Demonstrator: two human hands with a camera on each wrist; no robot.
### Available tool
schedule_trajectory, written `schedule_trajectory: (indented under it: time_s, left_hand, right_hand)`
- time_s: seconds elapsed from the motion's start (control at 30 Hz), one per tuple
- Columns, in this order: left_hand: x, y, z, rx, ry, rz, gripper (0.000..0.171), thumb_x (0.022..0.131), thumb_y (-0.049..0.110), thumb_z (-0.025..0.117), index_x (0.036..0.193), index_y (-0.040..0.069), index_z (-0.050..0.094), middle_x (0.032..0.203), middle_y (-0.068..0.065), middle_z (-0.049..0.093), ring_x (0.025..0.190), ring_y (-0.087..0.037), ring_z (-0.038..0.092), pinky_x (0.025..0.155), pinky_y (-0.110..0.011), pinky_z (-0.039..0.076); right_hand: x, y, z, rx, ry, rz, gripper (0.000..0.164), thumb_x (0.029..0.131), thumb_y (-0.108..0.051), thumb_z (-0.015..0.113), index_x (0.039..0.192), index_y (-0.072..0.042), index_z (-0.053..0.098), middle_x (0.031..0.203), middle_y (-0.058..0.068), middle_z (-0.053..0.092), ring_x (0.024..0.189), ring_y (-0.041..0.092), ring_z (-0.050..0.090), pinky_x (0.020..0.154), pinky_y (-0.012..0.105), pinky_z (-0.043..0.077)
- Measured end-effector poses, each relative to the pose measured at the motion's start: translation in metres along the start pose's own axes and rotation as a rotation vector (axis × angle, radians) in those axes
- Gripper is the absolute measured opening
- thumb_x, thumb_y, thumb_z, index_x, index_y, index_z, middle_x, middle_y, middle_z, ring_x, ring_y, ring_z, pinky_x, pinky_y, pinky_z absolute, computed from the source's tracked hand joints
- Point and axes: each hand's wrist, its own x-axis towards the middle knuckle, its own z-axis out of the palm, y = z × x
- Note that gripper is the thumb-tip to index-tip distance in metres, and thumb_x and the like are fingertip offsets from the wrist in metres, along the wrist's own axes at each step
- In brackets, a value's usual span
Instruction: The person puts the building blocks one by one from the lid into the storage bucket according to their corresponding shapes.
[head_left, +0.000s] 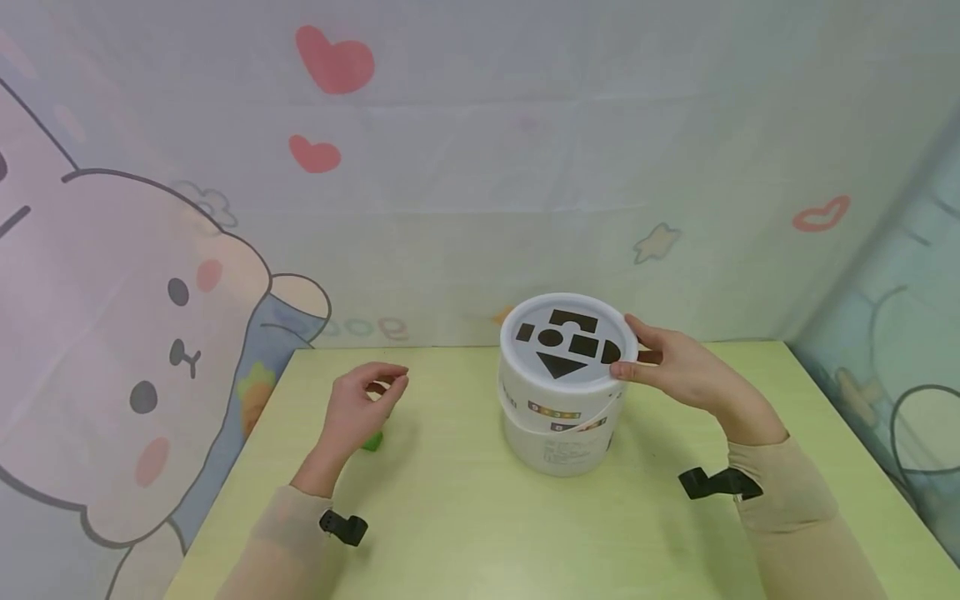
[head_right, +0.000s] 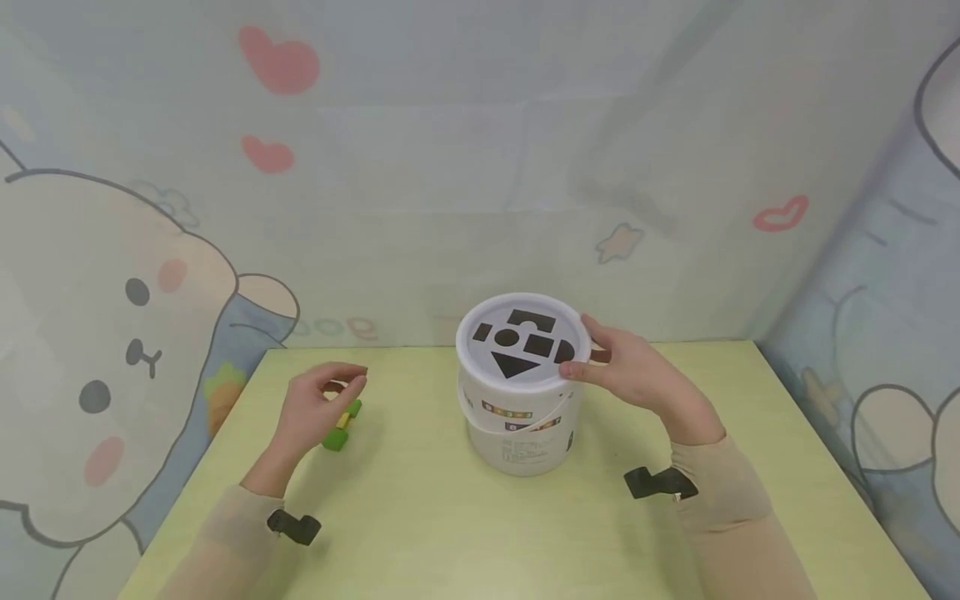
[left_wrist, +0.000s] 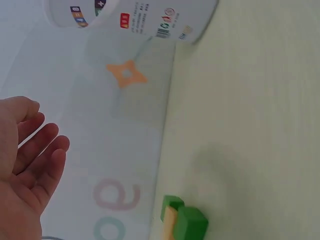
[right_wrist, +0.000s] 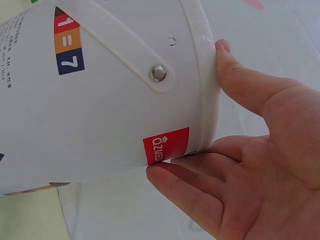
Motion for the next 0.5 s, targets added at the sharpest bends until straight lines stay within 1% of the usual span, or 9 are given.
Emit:
schedule_trajectory:
  time_s: [0.1,0.27,0.37,0.5]
  left_hand:
    - [-0.013,-0.017,-0.009,0.067,-0.05,-0.056,0.016,0.1,0.013,0.078,0.115,0.008,0.082,0.105,-0.002,0.078,0.093,-0.019,0.072,0.078,-0.028,0.06]
    - [-0.029,-0.042,-0.023,0.178,-0.132,-0.132,0.016,0.098,0.013,0.08,0.112,0.004,0.081,0.1,-0.002,0.077,0.089,-0.02,0.07,0.077,-0.033,0.059]
    - [-0.038,-0.055,-0.031,0.232,-0.161,-0.188,0.016,0.098,0.011,0.079,0.112,0.002,0.081,0.1,-0.004,0.076,0.089,-0.021,0.07,0.077,-0.036,0.059]
    - [-0.046,-0.069,-0.036,0.26,-0.187,-0.254,0.017,0.098,0.011,0.079,0.112,0.002,0.08,0.1,-0.005,0.077,0.091,-0.025,0.071,0.075,-0.037,0.057]
  right_hand:
    - [0.0,-0.001,0.0,0.001,0.001,0.0,0.1,0.102,-0.046,0.074,0.17,-0.001,0.015,0.16,0.026,0.047,0.142,0.045,0.053,0.113,0.065,0.044]
    - [0.001,-0.001,0.0,0.002,0.003,-0.005,0.1,0.102,-0.046,0.073,0.17,-0.002,0.015,0.16,0.025,0.049,0.142,0.045,0.053,0.113,0.065,0.044]
    - [0.001,0.0,0.0,0.003,0.001,-0.003,0.099,0.103,-0.046,0.073,0.17,-0.002,0.015,0.16,0.025,0.048,0.142,0.045,0.053,0.113,0.065,0.044]
    - [0.0,0.0,0.0,0.006,0.001,0.003,0.1,0.102,-0.046,0.073,0.17,-0.002,0.015,0.16,0.025,0.048,0.143,0.045,0.052,0.113,0.065,0.044]
